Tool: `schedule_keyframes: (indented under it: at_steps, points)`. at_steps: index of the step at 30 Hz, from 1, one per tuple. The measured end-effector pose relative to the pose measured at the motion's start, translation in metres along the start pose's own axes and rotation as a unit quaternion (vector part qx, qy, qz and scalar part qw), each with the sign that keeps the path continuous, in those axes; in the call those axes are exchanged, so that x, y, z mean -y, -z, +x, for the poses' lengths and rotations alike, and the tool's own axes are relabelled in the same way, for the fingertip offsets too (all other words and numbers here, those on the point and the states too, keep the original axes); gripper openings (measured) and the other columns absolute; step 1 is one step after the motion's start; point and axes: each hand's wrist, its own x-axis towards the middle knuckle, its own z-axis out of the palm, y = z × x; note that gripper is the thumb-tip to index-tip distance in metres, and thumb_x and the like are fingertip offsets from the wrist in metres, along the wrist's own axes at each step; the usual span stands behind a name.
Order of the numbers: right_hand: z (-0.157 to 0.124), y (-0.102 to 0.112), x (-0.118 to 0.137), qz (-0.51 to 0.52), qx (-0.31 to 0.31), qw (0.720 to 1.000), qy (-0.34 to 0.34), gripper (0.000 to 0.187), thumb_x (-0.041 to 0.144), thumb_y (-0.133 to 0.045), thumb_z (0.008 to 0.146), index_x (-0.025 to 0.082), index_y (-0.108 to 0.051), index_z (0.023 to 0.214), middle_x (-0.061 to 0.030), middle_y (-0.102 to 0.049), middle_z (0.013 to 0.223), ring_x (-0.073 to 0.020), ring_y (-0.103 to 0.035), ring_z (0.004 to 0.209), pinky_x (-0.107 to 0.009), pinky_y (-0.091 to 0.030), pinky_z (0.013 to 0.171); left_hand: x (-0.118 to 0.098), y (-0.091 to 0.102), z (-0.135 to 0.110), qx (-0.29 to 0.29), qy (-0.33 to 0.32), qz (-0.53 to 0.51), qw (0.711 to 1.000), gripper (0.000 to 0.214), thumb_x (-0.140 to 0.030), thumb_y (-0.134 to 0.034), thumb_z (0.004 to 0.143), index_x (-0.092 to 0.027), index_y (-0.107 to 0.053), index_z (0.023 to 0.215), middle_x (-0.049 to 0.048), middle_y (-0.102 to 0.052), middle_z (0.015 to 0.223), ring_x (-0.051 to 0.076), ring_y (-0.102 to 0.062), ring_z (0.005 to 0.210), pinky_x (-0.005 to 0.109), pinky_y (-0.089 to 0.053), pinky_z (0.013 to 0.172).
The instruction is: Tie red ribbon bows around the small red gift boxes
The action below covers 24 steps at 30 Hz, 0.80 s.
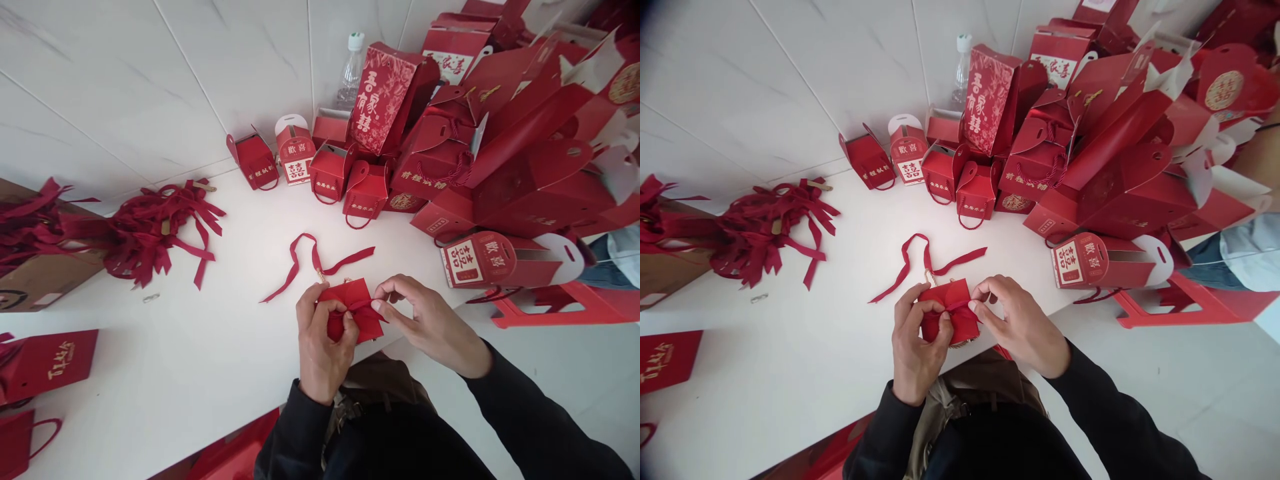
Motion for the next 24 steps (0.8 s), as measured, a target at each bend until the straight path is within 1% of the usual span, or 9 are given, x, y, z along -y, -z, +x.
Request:
schedule_keyframes:
  at_steps: [4,7,10,13,15,17,19,22,24]
  points:
    - [0.001,-0.004,0.001,0.035,0.008,0.998,-0.047,0.027,0.050,-0.045,0.102,0.025,-0.052,0.093,0.0006,-0.059,0.081,-0.0197,-0.055,0.075,-0.031,-0.043,0.064,0.000,-0.002,0.000,-0.005,0.008,-0.004,1.000,0.014,-0.008,-0.061,0.081,-0.021,-0.061,0.087,0.0107,-0.059,0.124,0.024,-0.059,0.118,0.039,-0.055,0.095]
    - [0.000,-0.004,0.001,0.071,-0.007,0.995,-0.065,0.029,0.053,-0.045,0.101,0.025,-0.050,0.093,0.0013,-0.056,0.080,-0.0186,-0.053,0.072,-0.031,-0.043,0.063,-0.001,-0.004,0.002,-0.007,0.009,-0.005,1.000,0.015,-0.007,-0.060,0.081,-0.021,-0.060,0.086,0.0106,-0.059,0.124,0.024,-0.060,0.116,0.039,-0.055,0.093]
    - [0.000,-0.003,0.001,0.082,-0.003,0.994,-0.067,0.028,0.054,-0.048,0.100,0.026,-0.051,0.097,0.0005,-0.059,0.085,-0.0193,-0.056,0.079,-0.032,-0.045,0.069,-0.001,-0.001,0.002,0.007,0.000,-0.022,1.000,0.016,-0.009,-0.060,0.084,-0.021,-0.060,0.095,0.0108,-0.059,0.128,0.025,-0.057,0.121,0.042,-0.052,0.098]
    - [0.002,-0.001,0.002,0.099,0.015,0.991,-0.086,0.032,0.054,-0.053,0.098,0.027,-0.050,0.115,-0.0019,-0.063,0.098,-0.0217,-0.060,0.094,-0.035,-0.047,0.078,0.002,0.010,-0.001,0.005,0.017,-0.055,0.998,0.031,-0.014,-0.058,0.089,-0.022,-0.056,0.118,0.0130,-0.056,0.137,0.026,-0.053,0.129,0.045,-0.048,0.104]
    - [0.001,0.002,0.002,0.109,0.019,0.989,-0.099,0.040,0.055,-0.056,0.096,0.028,-0.048,0.124,-0.0033,-0.064,0.104,-0.0229,-0.060,0.100,-0.037,-0.048,0.084,0.006,0.020,-0.003,-0.011,0.040,-0.074,0.996,0.034,-0.018,-0.054,0.092,-0.022,-0.052,0.126,0.0136,-0.054,0.139,0.027,-0.051,0.132,0.048,-0.046,0.106]
    - [-0.001,0.005,0.002,0.109,0.021,0.988,-0.105,0.043,0.056,-0.057,0.094,0.027,-0.048,0.124,-0.0039,-0.063,0.106,-0.0236,-0.059,0.102,-0.040,-0.047,0.090,0.009,0.030,-0.004,-0.023,0.047,-0.071,0.996,0.032,-0.019,-0.051,0.094,-0.023,-0.053,0.125,0.0129,-0.055,0.138,0.027,-0.051,0.132,0.049,-0.044,0.107]
    - [-0.005,0.008,0.002,0.097,0.030,0.990,-0.102,0.042,0.056,-0.058,0.092,0.027,-0.049,0.122,-0.0042,-0.063,0.106,-0.0241,-0.059,0.102,-0.041,-0.046,0.092,0.009,0.035,-0.004,-0.021,0.032,-0.043,0.998,0.032,-0.019,-0.053,0.093,-0.023,-0.054,0.125,0.0122,-0.055,0.136,0.027,-0.050,0.131,0.048,-0.043,0.107]
    - [-0.009,0.011,0.001,0.058,0.069,0.991,-0.100,0.046,0.053,-0.060,0.090,0.029,-0.048,0.127,-0.0044,-0.063,0.109,-0.0249,-0.058,0.100,-0.043,-0.046,0.092,0.004,0.036,0.000,0.012,-0.010,0.012,1.000,0.035,-0.018,-0.057,0.091,-0.023,-0.056,0.126,0.0121,-0.053,0.138,0.027,-0.047,0.132,0.047,-0.043,0.107]
    - [-0.010,0.011,0.002,0.039,0.090,0.990,-0.103,0.048,0.052,-0.060,0.091,0.030,-0.047,0.131,-0.0045,-0.064,0.111,-0.0254,-0.058,0.101,-0.044,-0.046,0.092,0.001,0.032,0.004,0.033,-0.015,0.024,0.999,0.037,-0.018,-0.056,0.092,-0.024,-0.056,0.128,0.0117,-0.053,0.138,0.027,-0.047,0.131,0.046,-0.044,0.106]
